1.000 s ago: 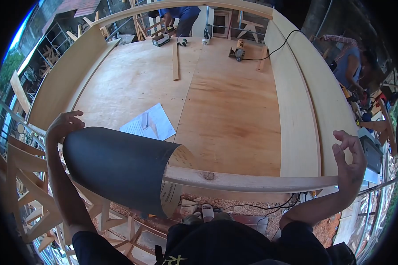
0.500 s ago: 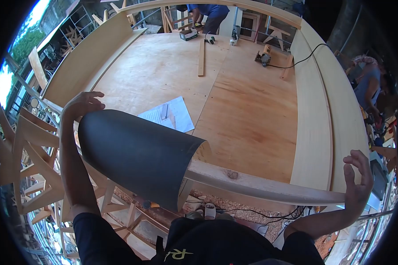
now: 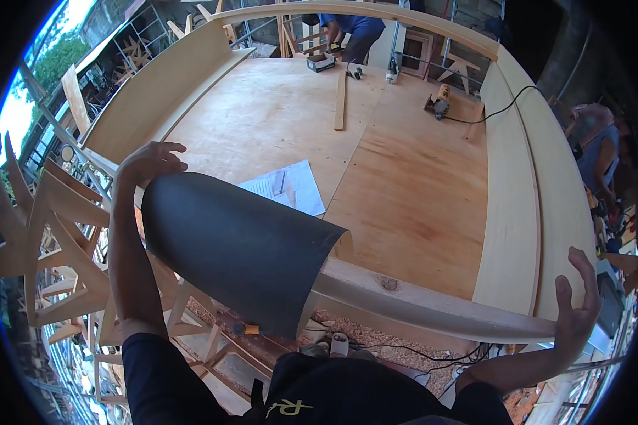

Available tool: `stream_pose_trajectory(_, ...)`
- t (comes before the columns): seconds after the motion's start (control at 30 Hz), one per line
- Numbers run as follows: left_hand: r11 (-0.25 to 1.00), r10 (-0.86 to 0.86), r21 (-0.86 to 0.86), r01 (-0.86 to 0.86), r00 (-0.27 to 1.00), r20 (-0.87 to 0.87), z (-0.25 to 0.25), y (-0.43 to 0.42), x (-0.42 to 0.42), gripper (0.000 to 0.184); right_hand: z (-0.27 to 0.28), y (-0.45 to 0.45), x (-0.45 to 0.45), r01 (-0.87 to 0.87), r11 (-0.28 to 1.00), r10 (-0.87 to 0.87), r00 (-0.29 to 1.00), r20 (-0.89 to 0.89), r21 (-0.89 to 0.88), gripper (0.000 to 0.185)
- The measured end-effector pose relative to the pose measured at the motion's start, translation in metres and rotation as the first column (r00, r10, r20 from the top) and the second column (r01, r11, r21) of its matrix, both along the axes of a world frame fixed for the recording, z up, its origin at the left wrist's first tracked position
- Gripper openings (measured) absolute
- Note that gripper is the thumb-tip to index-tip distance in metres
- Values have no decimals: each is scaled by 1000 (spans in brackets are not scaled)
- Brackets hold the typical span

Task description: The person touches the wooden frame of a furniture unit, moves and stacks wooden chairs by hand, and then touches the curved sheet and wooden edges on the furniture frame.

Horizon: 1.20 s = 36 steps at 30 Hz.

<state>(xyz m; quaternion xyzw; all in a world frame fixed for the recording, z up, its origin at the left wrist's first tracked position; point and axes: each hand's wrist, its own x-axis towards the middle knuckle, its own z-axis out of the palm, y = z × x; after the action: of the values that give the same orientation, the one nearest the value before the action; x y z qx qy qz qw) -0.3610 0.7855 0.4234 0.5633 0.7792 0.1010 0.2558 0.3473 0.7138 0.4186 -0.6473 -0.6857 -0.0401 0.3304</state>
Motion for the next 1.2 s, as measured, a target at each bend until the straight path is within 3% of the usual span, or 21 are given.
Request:
stream_pose_trajectory(0.3, 998, 48, 28, -48, 999, -18, 0, -3, 6, 63, 3, -2, -11, -22, 999, 25, 990, -141, 26, 50)
stream_pose_trajectory(0.67, 996, 89, 4, -89, 995, -44, 13, -7, 23, 64, 8, -4, -19, 0, 1000, 3, 992, -126, 23, 41)
stream_pose_trajectory(0.83, 997, 35, 66, -32, 998, -53, 5, -13, 1, 58, 3, 3, -12, -94, 994, 99, 990, -101, 49, 30)
stream_pose_trajectory(0.93, 993, -78, 98, 72, 995, 60, -14, 3, -17, 51, 15, -2, -22, -35, 997, 23, 984, -175, -66, 29)
stream_pose_trajectory(1.03, 958, -266, 117, 261, 963, 30, -37, 17, -61, 48, 2, -4, -16, 95, 995, -97, 987, -129, -23, 38)
stream_pose_trajectory(1.07, 978, -184, 113, 173, 978, 102, -29, 12, -48, 48, -1, -1, -15, 85, 996, -81, 990, -118, 33, 42)
stream_pose_trajectory(1.13, 844, -467, 123, 522, 828, -312, -23, 11, -42, 22, -3, 2, -11, 34, 993, -22, 994, -102, 110, 50)
stream_pose_trajectory(1.2, 788, -535, 54, 613, 726, -433, -23, 12, -39, 19, -5, 0, -7, -24, 990, 37, 995, -93, 138, 56)
